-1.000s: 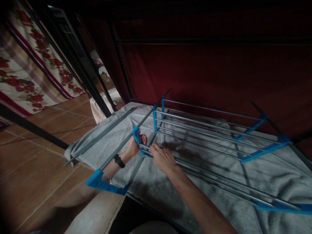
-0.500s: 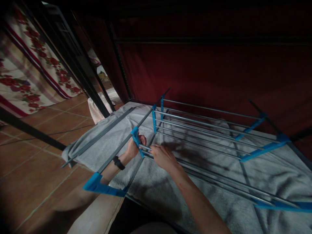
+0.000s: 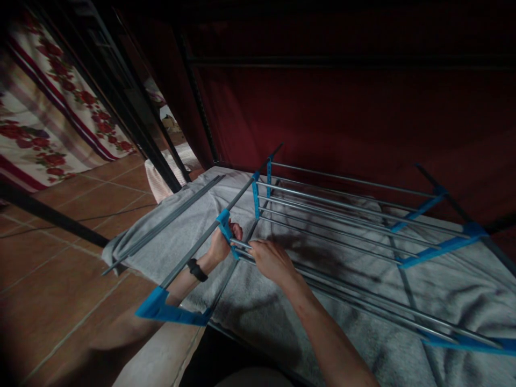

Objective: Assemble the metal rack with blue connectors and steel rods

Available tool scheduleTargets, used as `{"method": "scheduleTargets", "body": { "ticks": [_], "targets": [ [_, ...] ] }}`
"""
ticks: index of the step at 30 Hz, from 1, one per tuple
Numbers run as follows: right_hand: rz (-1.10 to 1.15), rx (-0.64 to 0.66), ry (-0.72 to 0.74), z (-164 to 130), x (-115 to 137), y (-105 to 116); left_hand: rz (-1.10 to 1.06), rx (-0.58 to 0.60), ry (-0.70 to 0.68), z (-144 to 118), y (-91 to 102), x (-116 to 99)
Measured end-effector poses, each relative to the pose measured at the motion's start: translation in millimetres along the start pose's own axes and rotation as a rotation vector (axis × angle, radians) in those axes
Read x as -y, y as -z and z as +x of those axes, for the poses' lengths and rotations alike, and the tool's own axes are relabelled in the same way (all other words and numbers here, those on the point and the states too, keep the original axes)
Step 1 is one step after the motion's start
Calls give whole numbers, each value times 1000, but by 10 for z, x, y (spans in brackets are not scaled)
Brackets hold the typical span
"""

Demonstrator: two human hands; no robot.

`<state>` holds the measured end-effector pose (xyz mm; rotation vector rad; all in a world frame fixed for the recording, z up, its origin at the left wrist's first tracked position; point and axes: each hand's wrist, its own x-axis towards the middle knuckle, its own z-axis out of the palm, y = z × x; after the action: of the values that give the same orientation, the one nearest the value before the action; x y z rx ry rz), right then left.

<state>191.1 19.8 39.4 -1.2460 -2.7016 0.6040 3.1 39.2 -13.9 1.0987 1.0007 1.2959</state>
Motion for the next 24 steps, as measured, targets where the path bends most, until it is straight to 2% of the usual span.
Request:
{"method": "scheduleTargets", "body": {
  "ticks": [3, 7, 11, 13, 19, 24],
  "targets": [
    [31, 3, 12, 14, -11, 36, 7, -33, -33, -13, -29, -23],
    [-7, 9, -39, -21, 32, 6, 33, -140, -41, -34, -89, -48],
    [-155, -169, -124, -57, 182, -116, 60, -223, -61, -54, -130, -43],
    [-203, -210, -117, -29, 252, -170, 73, -245, -63, -61, -136, -38],
    [-203, -121, -90, 100, 274, -187, 86, -235, -45, -66, -129, -45],
    [-176, -109, -96, 100, 243, -131, 63, -215, -43, -59, -131, -49]
  ]
}}
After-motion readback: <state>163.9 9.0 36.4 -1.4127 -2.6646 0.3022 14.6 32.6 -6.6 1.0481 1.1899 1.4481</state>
